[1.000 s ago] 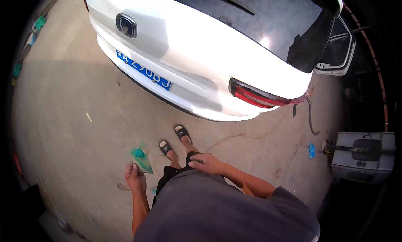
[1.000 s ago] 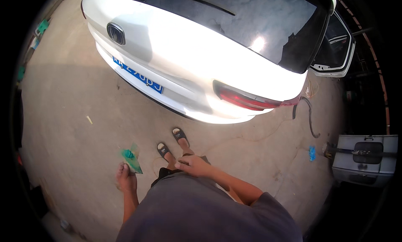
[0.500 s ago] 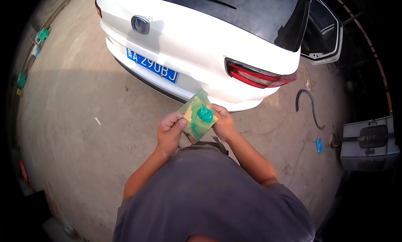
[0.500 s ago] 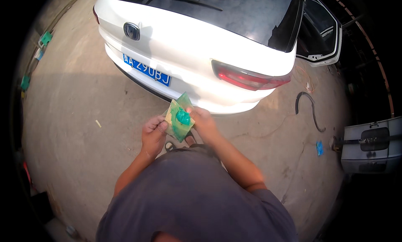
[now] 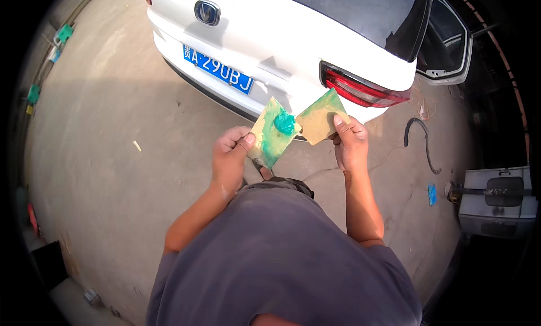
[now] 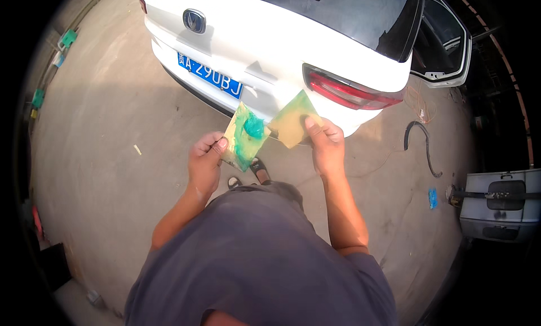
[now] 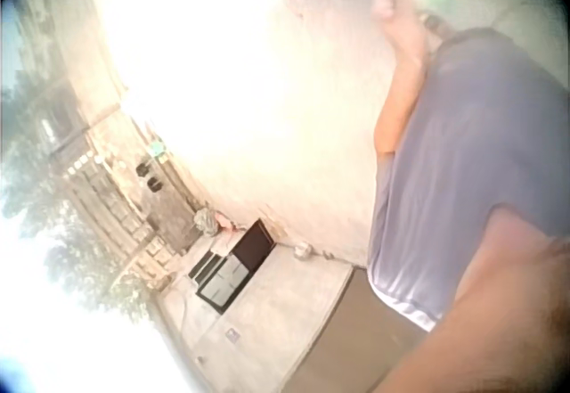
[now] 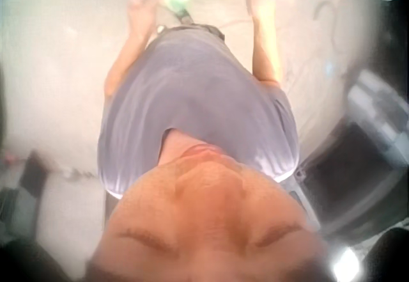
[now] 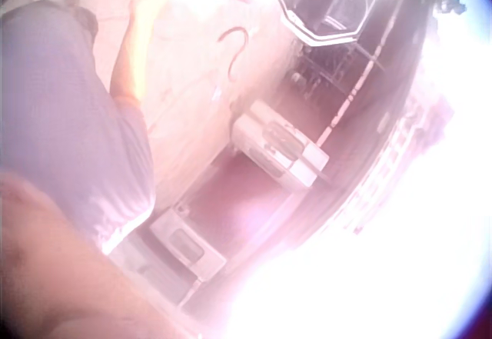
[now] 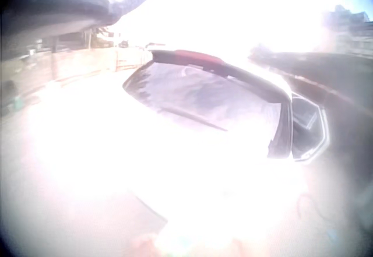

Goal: The person mixes green body filler on a spreader while sitting, then walks to the rear of a white car and applies the filler to the bumper area using two spreaders. The person spreads the filler over a small section near the taillight and license plate.

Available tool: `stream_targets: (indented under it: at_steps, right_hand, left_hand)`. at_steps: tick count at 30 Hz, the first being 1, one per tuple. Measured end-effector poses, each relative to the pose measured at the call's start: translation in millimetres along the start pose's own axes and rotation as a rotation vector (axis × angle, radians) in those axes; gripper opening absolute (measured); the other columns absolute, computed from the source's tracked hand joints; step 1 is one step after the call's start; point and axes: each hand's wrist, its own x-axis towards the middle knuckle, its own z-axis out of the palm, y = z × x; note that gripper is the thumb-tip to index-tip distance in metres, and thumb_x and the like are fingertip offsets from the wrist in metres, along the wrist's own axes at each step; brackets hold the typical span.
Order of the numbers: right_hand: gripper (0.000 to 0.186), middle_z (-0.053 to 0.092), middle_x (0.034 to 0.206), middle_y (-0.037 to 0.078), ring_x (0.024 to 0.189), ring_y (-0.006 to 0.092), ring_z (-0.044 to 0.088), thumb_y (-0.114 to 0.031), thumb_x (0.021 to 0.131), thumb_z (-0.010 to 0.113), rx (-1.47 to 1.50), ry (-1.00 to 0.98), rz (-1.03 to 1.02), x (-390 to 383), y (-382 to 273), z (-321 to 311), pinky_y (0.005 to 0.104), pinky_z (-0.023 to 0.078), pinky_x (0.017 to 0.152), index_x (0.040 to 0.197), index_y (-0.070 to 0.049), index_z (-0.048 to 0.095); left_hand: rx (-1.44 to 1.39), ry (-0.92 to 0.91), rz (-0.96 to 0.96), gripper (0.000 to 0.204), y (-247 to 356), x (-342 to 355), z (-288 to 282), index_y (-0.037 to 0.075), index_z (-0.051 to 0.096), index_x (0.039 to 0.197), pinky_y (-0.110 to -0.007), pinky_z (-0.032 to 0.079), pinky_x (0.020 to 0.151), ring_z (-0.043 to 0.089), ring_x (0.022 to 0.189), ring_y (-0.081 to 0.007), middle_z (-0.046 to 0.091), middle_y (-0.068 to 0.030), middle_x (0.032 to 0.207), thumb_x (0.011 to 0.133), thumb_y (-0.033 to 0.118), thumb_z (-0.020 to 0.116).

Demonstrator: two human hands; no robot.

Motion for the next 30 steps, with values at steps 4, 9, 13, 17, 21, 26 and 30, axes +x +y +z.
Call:
stream_targets:
  at_steps: [4,9,13,17,21,26,30]
  right_hand:
    - [0.016,0.072,0.089,0.002,0.081,0.0085,0.060,-0.014,0.095,0.070,-0.168,-0.178,-0.034,-16,-18,-27,0.0252,0.048,0.075,0.100,0.001,0.074]
    - [0.015,0.065,0.081,-0.004,0.073,0.0034,0.051,-0.013,0.095,0.070,-0.343,-0.357,0.090,-39,-57,4,0.0214,0.042,0.064,0.098,0.002,0.073]
    - [0.014,0.060,0.074,-0.006,0.066,0.0021,0.045,-0.011,0.096,0.069,-0.472,-0.472,0.132,-36,-59,9,0.0220,0.036,0.056,0.093,0.002,0.073]
    - [0.015,0.057,0.068,-0.007,0.062,0.0023,0.041,-0.011,0.095,0.068,-0.577,-0.491,0.127,-33,-65,13,0.0229,0.033,0.052,0.088,0.002,0.073]
    - [0.018,0.055,0.064,-0.005,0.060,0.0029,0.039,-0.012,0.095,0.068,-0.735,-0.471,0.111,-29,-69,14,0.0236,0.032,0.051,0.084,0.002,0.071]
    - [0.024,0.051,0.060,-0.004,0.058,0.0044,0.038,-0.013,0.095,0.068,-0.790,-0.420,0.058,-28,-82,16,0.0267,0.033,0.049,0.077,0.003,0.067]
    - [0.026,0.050,0.057,0.003,0.056,0.0065,0.039,-0.012,0.094,0.068,-0.836,-0.458,-0.093,-17,-93,15,0.0299,0.034,0.049,0.075,0.005,0.063]
  left_hand:
    - [0.079,0.039,0.069,0.020,0,1,-15,-0.004,0.068,0.109,-0.024,0.047,0.078,0.060,0.085,-0.0098,0.069,-0.0041,0.097,0.097,0.011,0.063]
    - [0.209,0.031,0.127,0.016,9,-9,-16,-0.003,0.069,0.106,-0.024,0.047,0.080,0.061,0.086,-0.0100,0.069,-0.0033,0.095,0.096,0.008,0.063]
    - [0.328,0.005,0.145,0.014,16,-15,-14,-0.003,0.070,0.103,-0.025,0.049,0.076,0.061,0.083,-0.0105,0.068,-0.0044,0.093,0.095,0.006,0.064]
    - [0.395,-0.087,0.150,0.013,22,-15,-11,-0.003,0.070,0.101,-0.025,0.049,0.075,0.061,0.083,-0.0106,0.068,-0.0045,0.092,0.094,0.006,0.064]
    - [0.368,-0.148,0.163,0.011,25,-17,-7,-0.003,0.070,0.099,-0.025,0.048,0.075,0.060,0.083,-0.0098,0.068,-0.0033,0.092,0.094,0.005,0.066]
    - [0.482,-0.188,0.287,0.010,31,-15,-2,-0.004,0.069,0.097,-0.026,0.048,0.071,0.062,0.080,-0.0129,0.069,-0.0068,0.089,0.091,0.002,0.066]
    - [0.546,-0.209,0.465,0.009,35,-9,6,-0.005,0.069,0.095,-0.027,0.049,0.068,0.064,0.075,-0.0174,0.070,-0.0107,0.086,0.089,0.000,0.066]
